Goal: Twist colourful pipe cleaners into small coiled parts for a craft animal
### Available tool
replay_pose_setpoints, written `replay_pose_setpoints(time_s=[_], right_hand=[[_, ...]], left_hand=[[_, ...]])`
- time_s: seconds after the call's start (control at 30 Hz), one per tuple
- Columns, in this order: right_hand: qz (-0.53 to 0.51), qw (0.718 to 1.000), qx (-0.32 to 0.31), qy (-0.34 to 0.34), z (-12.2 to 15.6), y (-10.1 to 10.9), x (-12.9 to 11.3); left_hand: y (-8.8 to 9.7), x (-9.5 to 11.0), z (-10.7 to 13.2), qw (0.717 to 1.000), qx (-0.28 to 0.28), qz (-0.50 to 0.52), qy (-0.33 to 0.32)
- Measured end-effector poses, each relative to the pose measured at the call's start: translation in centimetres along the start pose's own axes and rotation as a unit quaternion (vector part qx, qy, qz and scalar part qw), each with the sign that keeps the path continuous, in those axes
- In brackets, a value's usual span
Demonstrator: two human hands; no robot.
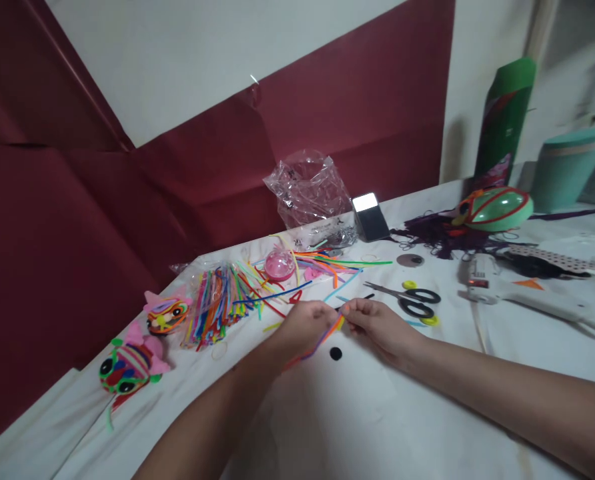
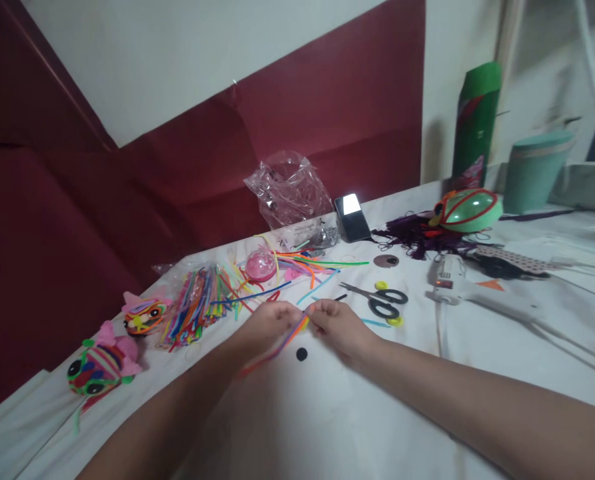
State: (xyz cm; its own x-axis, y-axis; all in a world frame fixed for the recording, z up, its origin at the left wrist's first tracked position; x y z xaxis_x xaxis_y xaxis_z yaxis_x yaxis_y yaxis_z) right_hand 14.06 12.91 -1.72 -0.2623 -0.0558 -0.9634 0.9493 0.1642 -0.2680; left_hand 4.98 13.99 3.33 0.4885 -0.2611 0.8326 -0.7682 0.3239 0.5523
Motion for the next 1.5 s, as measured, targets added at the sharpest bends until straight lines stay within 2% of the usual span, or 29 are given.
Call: replay_pose_setpoints(time_s=[0.03,0.13,0.27,0.37,0.43,0.53,0.63,0.7,0.77,0.83,0.87,0.93,0.97,1.07,1.13,1.17,1.23,1.3,1.4,1.5], right_hand=[[0.003,1.000,-0.005,0.001,0.1,-0.1,0.1],[0.024,0.999,-0.024,0.005,0.7,-0.7,0.2],[0.057,0.998,-0.013,0.015,1.4,-0.9,-0.2],[0.053,0.998,0.006,0.018,1.3,-0.7,-0.4],[0.031,0.999,0.019,0.013,1.0,-0.3,-0.3],[-0.003,1.000,0.028,-0.001,0.6,0.2,-0.2],[-0.019,1.000,0.013,-0.009,0.6,0.0,-0.4],[-0.021,1.000,0.009,-0.006,0.6,0.0,-0.7],[-0.016,1.000,0.016,0.003,0.4,0.2,-0.9],[-0.007,0.999,0.031,0.012,0.2,0.7,-1.1],[0.000,0.999,0.036,0.018,0.1,0.8,-1.1],[0.016,0.999,0.039,0.032,0.1,0.9,-1.3],[0.024,0.998,0.033,0.039,0.2,0.7,-1.4],[0.058,0.997,-0.016,0.055,0.9,-0.9,-1.6],[0.091,0.993,-0.049,0.062,1.6,-2.0,-1.7],[0.117,0.990,-0.045,0.071,1.9,-2.1,-1.9],[0.187,0.976,-0.011,0.107,2.4,-1.7,-2.8],[0.258,0.951,0.023,0.167,3.0,-1.4,-4.3],[0.314,0.918,0.013,0.243,3.9,-2.1,-5.7],[0.341,0.903,-0.005,0.264,4.5,-2.7,-5.8]], left_hand=[[-0.7,-0.6,0.8,0.999,-0.001,0.038,0.029],[-1.3,-1.4,2.2,0.992,0.026,0.105,0.067],[-1.1,-1.4,2.5,0.993,-0.002,0.098,0.066],[-0.1,-0.2,2.1,0.999,-0.045,0.001,0.028],[1.5,1.3,1.1,0.993,-0.044,-0.106,-0.027],[4.0,3.7,-1.8,0.956,-0.003,-0.267,-0.122],[5.0,4.7,-5.7,0.926,0.017,-0.340,-0.161],[6.3,5.1,-7.2,0.934,0.092,-0.306,-0.161],[6.2,5.0,-7.2,0.947,0.124,-0.253,-0.152],[4.5,4.4,-5.9,0.962,0.096,-0.214,-0.139],[3.1,3.6,-5.0,0.982,0.050,-0.147,-0.110],[0.5,1.9,-2.5,0.998,-0.025,-0.039,-0.040],[-0.6,1.3,-1.2,0.999,-0.048,-0.017,-0.009],[-0.9,0.0,1.8,0.998,-0.001,0.044,0.052],[-1.2,-0.9,3.0,0.990,0.006,0.110,0.085],[-1.5,-1.2,3.4,0.986,0.002,0.141,0.094],[-1.8,-1.3,3.8,0.978,-0.009,0.189,0.090],[-1.9,-1.3,4.0,0.972,-0.008,0.221,0.079],[-1.4,-1.5,4.1,0.965,0.023,0.251,0.072],[-1.4,-1.3,4.3,0.967,0.021,0.246,0.057]])
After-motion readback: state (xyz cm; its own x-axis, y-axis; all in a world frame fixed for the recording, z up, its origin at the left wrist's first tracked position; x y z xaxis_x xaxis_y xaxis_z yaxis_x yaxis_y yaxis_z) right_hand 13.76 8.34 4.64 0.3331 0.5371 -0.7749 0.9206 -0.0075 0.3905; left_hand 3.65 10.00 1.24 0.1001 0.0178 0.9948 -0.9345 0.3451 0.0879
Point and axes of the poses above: each hand's wrist, its own z-axis away from the middle knuckle, its own y-axis out of the back of the hand, x = y × z, the point moved 10 cm from there along -z, towards the middle knuckle, and after that the axes turned 6 degrees about z, right-handed, at the moved point
